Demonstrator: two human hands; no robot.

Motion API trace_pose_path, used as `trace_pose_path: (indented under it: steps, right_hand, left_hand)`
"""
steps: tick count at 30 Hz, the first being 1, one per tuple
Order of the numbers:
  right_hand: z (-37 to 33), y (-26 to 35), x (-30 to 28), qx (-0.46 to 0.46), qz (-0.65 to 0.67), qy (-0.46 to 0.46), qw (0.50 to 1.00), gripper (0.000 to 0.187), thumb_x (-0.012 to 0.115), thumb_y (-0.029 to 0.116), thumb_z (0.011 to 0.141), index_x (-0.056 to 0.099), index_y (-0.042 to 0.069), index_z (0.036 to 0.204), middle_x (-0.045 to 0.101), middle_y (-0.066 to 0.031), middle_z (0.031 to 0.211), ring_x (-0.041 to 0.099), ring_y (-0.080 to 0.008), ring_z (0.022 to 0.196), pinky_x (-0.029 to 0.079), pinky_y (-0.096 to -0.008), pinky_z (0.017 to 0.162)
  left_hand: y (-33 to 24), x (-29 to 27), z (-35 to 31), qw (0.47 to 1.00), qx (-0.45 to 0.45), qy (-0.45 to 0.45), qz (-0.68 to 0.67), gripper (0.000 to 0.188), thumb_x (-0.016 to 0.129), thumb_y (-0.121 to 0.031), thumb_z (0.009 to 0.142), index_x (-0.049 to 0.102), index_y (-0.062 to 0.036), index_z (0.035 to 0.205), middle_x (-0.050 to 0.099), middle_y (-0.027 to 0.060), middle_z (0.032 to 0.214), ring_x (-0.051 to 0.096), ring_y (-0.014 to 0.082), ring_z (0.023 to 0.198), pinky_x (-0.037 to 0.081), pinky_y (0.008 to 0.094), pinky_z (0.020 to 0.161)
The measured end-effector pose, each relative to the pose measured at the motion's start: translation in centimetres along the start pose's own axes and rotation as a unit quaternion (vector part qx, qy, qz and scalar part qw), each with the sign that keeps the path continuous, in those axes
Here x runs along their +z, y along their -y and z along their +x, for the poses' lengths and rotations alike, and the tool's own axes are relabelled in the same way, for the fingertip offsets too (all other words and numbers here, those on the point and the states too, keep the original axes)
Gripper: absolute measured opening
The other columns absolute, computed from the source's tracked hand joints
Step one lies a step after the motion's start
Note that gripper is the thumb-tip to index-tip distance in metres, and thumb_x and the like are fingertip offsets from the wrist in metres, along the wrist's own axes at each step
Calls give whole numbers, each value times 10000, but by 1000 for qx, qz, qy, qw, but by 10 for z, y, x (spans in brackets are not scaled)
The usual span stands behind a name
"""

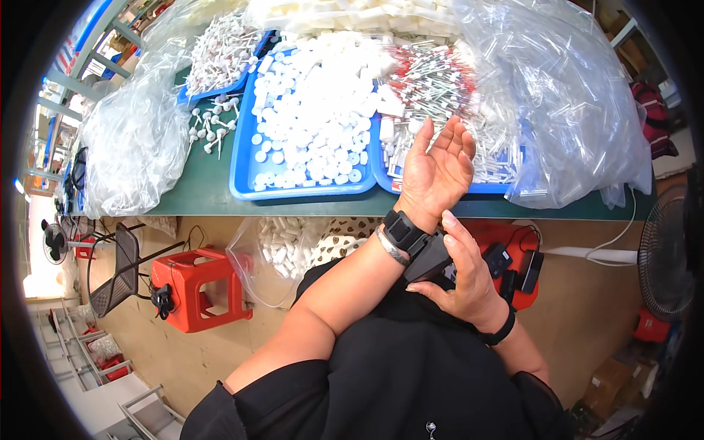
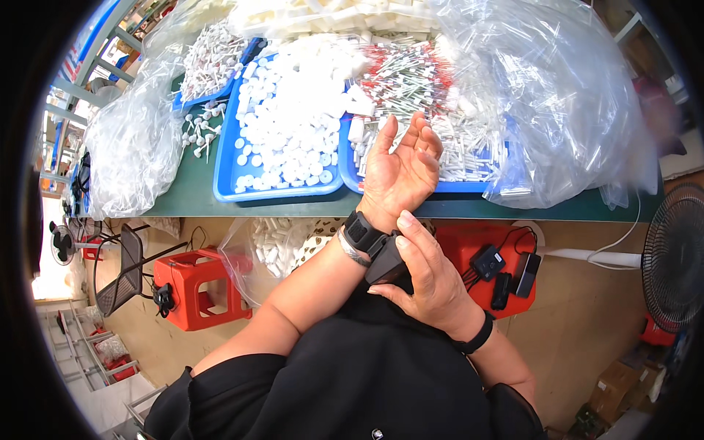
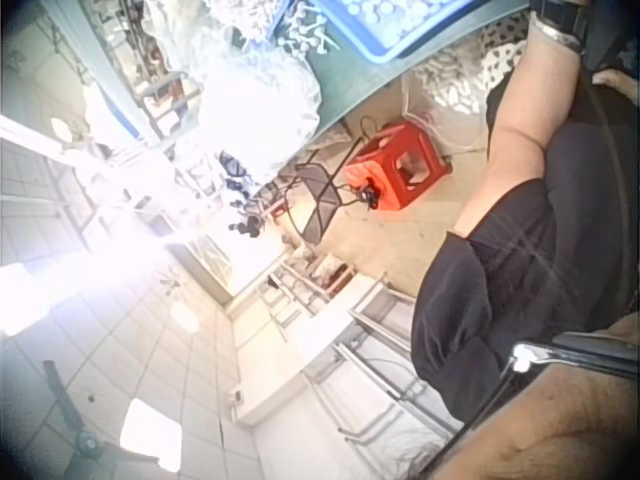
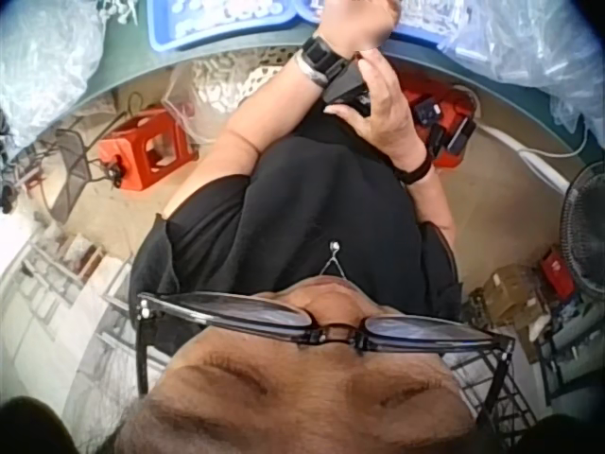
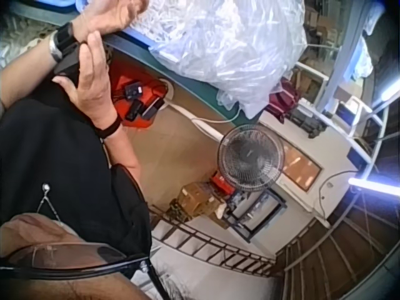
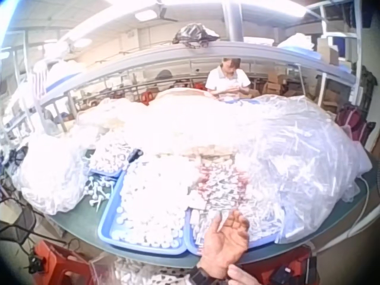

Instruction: The person assembles small white plastic components by hand, picking up cylindrical pieces and inserting them into other parts. The person works at a table with blue trays filled with parts and plastic bags of supplies.

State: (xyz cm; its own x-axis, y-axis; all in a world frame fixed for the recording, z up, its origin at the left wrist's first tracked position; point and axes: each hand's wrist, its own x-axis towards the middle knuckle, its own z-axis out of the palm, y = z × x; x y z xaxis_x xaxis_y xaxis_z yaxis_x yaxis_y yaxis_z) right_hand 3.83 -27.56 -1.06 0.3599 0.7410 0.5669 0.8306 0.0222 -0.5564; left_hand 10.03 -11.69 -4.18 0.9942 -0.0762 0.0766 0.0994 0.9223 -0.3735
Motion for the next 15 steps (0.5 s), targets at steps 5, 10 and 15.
trace_pose_path:
  steps: [5,10,15]
  right_hand:
    - [0,-1,0,-1,-4,-1,1000,896,855,210,652,304,13,1330,362,-272,1380,445,-439,1254,449,-468,1007]
    - [0,-3,-3,29,32,-7,999,1014,850,245,675,210,7,1426,316,-266,1433,404,-410,1301,409,-456,1031]
    - [5,3,-7,224,370,-125,893,706,629,226,908,228,-35,1427,373,-182,1419,412,-268,1299,358,-378,1054]
  left_hand:
    - [-3,1,1,1000,5,5,-1,364,550,-393,936,638,-64,1065,664,42,1000,620,205,969,557,312,729]
    - [-2,6,6,999,25,-15,16,356,552,-396,938,636,-69,1050,671,34,987,640,212,939,563,307,702]
    - [-6,12,16,997,51,-24,47,356,538,-369,942,631,-47,1060,658,50,1007,616,202,952,555,316,721]
